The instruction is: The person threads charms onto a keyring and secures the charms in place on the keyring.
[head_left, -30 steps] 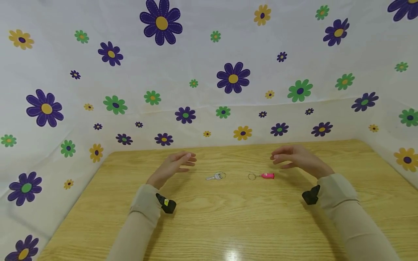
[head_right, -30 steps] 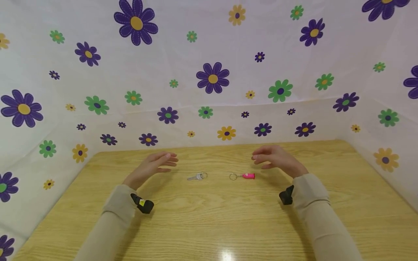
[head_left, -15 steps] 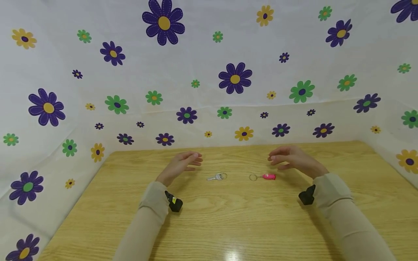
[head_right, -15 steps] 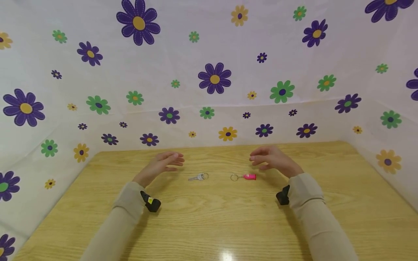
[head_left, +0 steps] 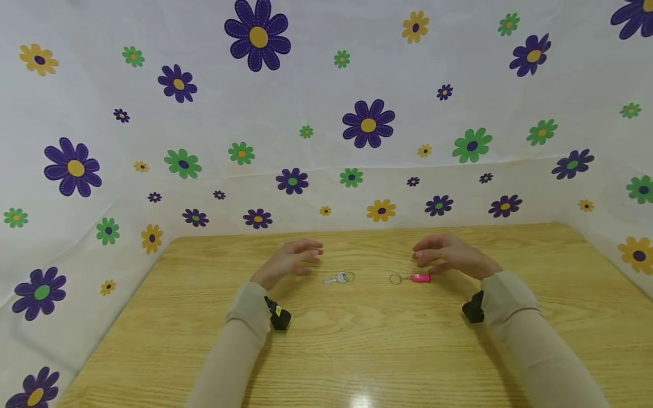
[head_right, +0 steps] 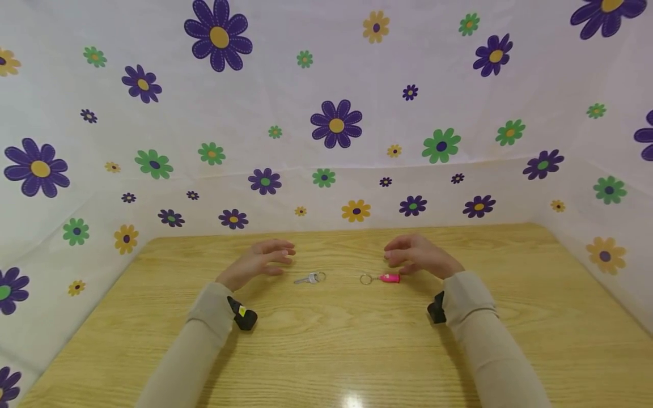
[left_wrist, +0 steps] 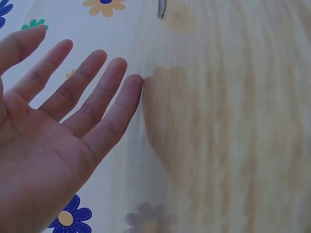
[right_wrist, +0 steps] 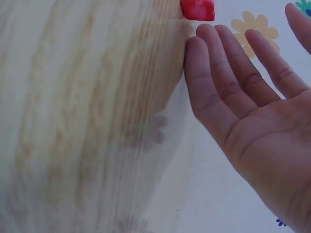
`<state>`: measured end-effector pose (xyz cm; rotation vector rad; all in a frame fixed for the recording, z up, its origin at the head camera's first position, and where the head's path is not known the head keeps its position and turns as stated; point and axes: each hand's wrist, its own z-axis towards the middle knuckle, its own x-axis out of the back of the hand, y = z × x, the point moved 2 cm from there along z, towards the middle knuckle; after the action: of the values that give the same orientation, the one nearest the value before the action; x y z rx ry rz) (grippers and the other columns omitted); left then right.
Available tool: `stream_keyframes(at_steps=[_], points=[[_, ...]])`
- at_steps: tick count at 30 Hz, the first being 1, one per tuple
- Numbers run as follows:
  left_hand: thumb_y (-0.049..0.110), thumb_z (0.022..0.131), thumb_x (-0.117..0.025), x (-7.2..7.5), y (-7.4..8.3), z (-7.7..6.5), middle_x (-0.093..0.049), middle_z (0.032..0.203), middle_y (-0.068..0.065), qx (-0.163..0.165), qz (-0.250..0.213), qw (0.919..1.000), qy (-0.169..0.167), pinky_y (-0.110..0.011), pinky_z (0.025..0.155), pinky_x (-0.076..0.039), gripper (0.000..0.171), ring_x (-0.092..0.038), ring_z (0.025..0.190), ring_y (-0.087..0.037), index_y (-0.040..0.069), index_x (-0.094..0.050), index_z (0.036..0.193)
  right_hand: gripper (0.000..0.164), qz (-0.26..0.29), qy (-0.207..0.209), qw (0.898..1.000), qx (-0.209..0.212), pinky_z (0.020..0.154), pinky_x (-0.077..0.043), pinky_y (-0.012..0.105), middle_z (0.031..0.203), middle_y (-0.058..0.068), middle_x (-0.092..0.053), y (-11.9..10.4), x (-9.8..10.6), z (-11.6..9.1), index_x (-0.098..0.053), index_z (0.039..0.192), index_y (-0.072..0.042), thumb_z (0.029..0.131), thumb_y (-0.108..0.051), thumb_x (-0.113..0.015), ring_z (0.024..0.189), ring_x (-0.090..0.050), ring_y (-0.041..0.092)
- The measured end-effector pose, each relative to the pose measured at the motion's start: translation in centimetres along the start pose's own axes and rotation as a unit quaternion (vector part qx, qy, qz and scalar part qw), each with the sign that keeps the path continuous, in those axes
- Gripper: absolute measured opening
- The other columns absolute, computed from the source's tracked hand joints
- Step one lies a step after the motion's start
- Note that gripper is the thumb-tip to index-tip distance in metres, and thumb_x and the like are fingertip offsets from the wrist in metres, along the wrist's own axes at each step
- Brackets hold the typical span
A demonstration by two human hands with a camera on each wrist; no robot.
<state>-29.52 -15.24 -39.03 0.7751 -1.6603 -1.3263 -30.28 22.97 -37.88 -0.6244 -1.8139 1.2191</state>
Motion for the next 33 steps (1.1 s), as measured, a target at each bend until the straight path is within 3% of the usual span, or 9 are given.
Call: stream_keyframes(at_steps=[7,13,20,28,33], points=[[0.008,0.102,-0.058,-0.3,-0.1,0.5,-0.047,0.149,-0.022,-0.017,0.001,0.9992,-0.036,-0.046,0.102,-0.05,0.051,-0.052,0.131,-0.039,-0.003,-0.043,0.15,0.051,0.005,-0.016,1.0,0.024,0.094,-0.056,0.044,0.14,0.032,-0.051,0.1,-0.2,0.2,-0.046,0.138,0.016,0.1,-0.014,-0.062,0.122,-0.059,0.037],[-0.004,0.093,-0.059,-0.5,-0.2,0.9,-0.044,0.152,-0.024,-0.037,0.038,0.9964,-0.066,-0.048,0.104,-0.048,0.06,-0.051,0.132,-0.041,-0.002,-0.043,0.151,0.055,0.012,-0.034,0.998,0.042,0.091,-0.057,0.038,0.137,0.034,-0.053,0.1,-0.3,0.5,-0.042,0.14,0.017,0.096,-0.006,-0.065,0.115,-0.063,0.035],[-0.014,0.088,-0.063,-1.1,-0.1,1.3,-0.046,0.149,-0.026,-0.022,0.058,0.9966,-0.055,-0.043,0.1,-0.052,0.058,-0.054,0.128,-0.043,-0.007,-0.049,0.144,0.059,-0.009,-0.047,0.998,0.036,0.092,-0.056,0.036,0.136,0.034,-0.053,0.2,-0.4,0.7,-0.043,0.14,0.017,0.089,-0.001,-0.069,0.121,-0.057,0.043],[-0.011,0.085,-0.073,-1.7,0.5,1.3,-0.049,0.147,-0.023,-0.005,0.098,0.9944,-0.04,-0.044,0.101,-0.051,0.064,-0.056,0.126,-0.039,-0.005,-0.051,0.144,0.066,-0.025,-0.068,0.997,0.013,0.098,-0.053,0.043,0.139,0.034,-0.049,-0.3,-0.7,0.6,-0.04,0.142,0.016,0.087,-0.002,-0.071,0.123,-0.054,0.042],[-0.012,0.083,-0.076,-2.1,0.4,1.6,-0.054,0.142,-0.022,0.013,0.114,0.9932,-0.02,-0.036,0.093,-0.055,0.063,-0.063,0.113,-0.032,-0.003,-0.055,0.141,0.063,-0.052,-0.059,0.997,0.009,0.097,-0.053,0.043,0.136,0.031,-0.051,-0.3,-0.9,0.9,-0.045,0.139,0.015,0.084,0.0,-0.073,0.12,-0.054,0.042]])
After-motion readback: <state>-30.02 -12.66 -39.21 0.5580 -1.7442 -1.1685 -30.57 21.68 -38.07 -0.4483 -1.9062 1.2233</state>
